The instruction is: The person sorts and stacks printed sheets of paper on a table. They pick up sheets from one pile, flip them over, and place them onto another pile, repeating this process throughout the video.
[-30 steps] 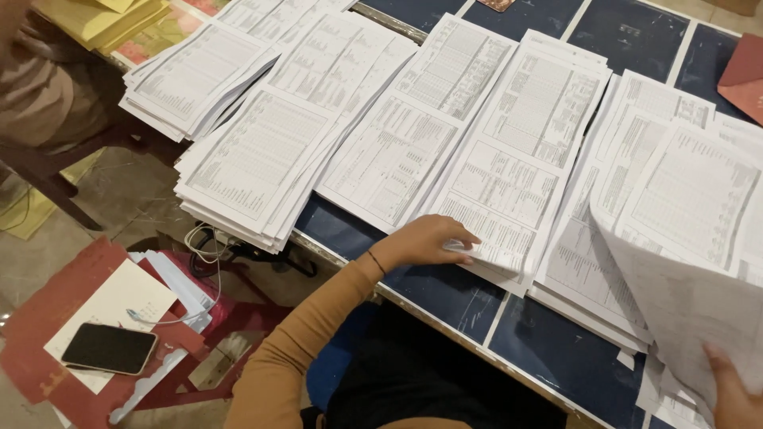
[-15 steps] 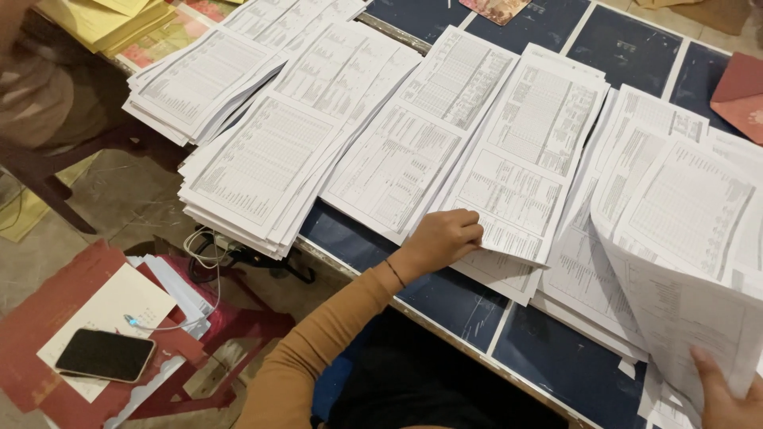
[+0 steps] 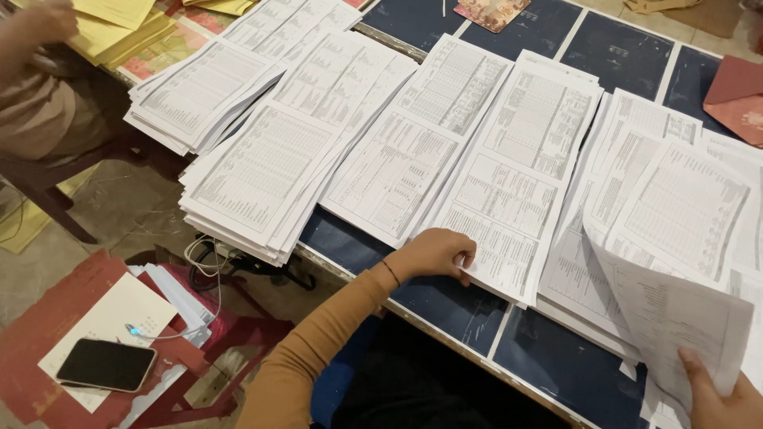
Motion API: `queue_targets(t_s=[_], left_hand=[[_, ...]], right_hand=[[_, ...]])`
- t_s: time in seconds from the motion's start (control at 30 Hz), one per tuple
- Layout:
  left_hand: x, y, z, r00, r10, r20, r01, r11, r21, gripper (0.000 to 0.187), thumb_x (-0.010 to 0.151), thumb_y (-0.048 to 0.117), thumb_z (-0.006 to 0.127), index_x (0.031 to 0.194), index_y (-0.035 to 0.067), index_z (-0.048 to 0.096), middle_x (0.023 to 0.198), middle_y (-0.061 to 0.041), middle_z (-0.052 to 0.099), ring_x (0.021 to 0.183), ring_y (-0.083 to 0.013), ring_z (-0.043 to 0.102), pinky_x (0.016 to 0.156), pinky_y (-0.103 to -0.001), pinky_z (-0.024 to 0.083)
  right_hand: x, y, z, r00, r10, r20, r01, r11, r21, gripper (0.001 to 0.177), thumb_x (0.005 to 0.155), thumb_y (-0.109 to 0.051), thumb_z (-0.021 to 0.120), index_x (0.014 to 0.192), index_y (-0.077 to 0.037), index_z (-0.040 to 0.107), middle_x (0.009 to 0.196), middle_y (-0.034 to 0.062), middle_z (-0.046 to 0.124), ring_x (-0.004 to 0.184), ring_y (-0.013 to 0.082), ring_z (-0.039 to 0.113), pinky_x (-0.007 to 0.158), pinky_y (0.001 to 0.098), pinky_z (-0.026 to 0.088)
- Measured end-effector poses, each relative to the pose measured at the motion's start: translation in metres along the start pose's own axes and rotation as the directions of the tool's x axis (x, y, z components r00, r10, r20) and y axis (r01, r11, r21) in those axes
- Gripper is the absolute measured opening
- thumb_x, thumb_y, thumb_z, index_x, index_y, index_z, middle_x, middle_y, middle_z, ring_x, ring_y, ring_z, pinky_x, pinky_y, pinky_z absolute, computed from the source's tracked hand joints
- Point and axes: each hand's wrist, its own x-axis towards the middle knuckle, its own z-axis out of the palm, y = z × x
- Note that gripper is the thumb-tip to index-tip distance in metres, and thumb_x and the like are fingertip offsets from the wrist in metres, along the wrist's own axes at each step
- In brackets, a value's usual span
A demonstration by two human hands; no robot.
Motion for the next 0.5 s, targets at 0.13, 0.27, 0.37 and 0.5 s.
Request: queue_targets(t_s=[0.13,0.27,0.37,0.5], left_hand=[[0.002,-0.003,-0.011,0.995,0.054,0.082,-0.051,0.998,-0.033,0.046,0.069,0.053,0.096,0.096,0.024,0.072,0.082,0.007,0.065,0.074,-0.0126,0.061,0.062,-0.031,0.042],[0.004,0.0,-0.019,0.987,0.078,0.137,-0.077,0.997,-0.016,0.058,0.064,0.063,0.093,0.103,0.024,0.074,0.079,0.007,0.063,0.073,-0.0127,0.06,0.061,-0.032,0.039],[0.005,-0.002,-0.018,0.99,0.092,0.103,-0.095,0.995,0.023,0.043,0.077,0.061,0.086,0.101,0.026,0.08,0.087,0.006,0.066,0.077,-0.0118,0.063,0.063,-0.03,0.045],[0.003,-0.023,0.013,0.951,0.241,-0.195,-0.183,0.944,0.273,0.016,0.1,0.028,0.075,0.095,0.017,0.085,0.099,0.001,0.076,0.09,-0.0218,0.07,0.06,-0.04,0.053]], right_hand=[[0.009,0.017,0.004,0.999,-0.046,0.004,0.046,0.999,0.015,0.043,0.128,-0.025,0.084,0.146,0.014,0.079,0.126,0.0315,0.078,0.105,0.0451,0.073,0.087,0.0517,0.059],[0.013,0.024,0.007,1.0,0.021,0.006,-0.021,0.999,-0.041,0.049,0.126,-0.03,0.087,0.144,0.014,0.079,0.125,0.0329,0.078,0.101,0.0483,0.073,0.081,0.0555,0.06],[0.014,0.026,0.004,0.999,0.036,-0.016,-0.038,0.996,-0.086,0.047,0.126,-0.034,0.088,0.138,0.011,0.082,0.12,0.0293,0.08,0.101,0.0432,0.075,0.08,0.0517,0.06],[0.033,0.061,0.008,0.983,-0.138,-0.121,0.134,0.99,-0.036,0.047,0.132,-0.037,0.086,0.138,0.009,0.082,0.118,0.0238,0.08,0.119,0.0342,0.073,0.093,0.0468,0.054]])
